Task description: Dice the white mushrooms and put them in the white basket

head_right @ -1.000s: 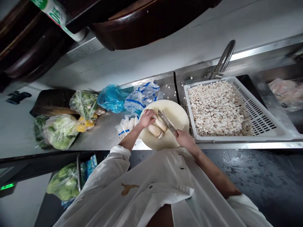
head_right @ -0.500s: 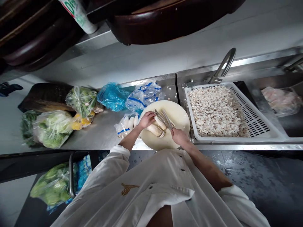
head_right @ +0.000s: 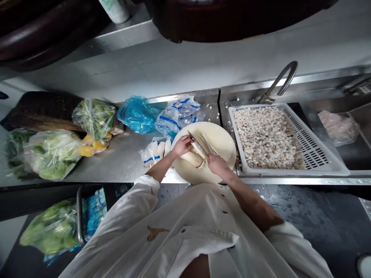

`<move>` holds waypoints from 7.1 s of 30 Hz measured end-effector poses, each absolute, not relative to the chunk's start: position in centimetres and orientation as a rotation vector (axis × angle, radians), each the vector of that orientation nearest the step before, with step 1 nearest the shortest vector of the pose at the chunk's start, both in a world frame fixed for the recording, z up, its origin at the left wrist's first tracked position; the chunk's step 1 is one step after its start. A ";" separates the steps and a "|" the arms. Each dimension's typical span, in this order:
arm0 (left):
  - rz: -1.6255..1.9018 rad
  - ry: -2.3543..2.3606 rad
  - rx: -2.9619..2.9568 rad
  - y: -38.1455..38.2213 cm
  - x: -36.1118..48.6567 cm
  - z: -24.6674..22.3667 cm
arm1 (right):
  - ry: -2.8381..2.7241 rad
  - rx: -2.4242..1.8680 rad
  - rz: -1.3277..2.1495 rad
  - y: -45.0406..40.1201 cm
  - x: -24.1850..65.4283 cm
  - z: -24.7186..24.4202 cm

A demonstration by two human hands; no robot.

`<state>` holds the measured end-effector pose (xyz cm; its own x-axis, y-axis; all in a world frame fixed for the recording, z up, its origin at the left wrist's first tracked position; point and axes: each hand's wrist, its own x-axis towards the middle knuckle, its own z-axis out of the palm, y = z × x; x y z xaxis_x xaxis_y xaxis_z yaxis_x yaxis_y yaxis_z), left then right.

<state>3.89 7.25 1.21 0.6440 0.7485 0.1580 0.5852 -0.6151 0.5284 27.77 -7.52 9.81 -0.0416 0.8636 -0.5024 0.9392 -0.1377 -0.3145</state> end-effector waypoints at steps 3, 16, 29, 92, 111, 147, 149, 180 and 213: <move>0.528 1.088 2.437 7.5 4.0 1.5 | 1.920 2.120 -0.996 -6.3 27.8 8.9; 0.441 1.083 2.466 8.3 4.1 2.8 | 1.984 2.132 -1.017 -2.2 25.3 10.8; 0.634 1.496 2.324 -5.8 0.3 2.6 | 2.117 1.927 -0.884 -9.8 29.8 10.6; 0.725 0.985 2.446 -0.8 -0.3 1.1 | 1.981 1.964 -0.934 -8.5 26.8 12.6; 0.729 1.086 2.424 0.4 -1.2 -0.6 | 1.935 1.960 -1.009 -8.3 24.6 10.3; 0.667 1.117 2.434 2.5 -0.9 0.7 | 1.968 2.061 -0.887 -8.4 24.0 9.3; 0.676 1.095 2.429 2.2 -1.2 0.8 | 2.008 2.055 -0.900 -7.3 23.7 9.8; 0.805 1.263 2.303 0.6 -2.3 -0.3 | 2.004 2.039 -1.115 -7.3 21.9 9.0; 0.289 2.355 1.264 0.9 16.6 2.9 | 2.041 2.059 -1.269 -11.3 31.8 9.0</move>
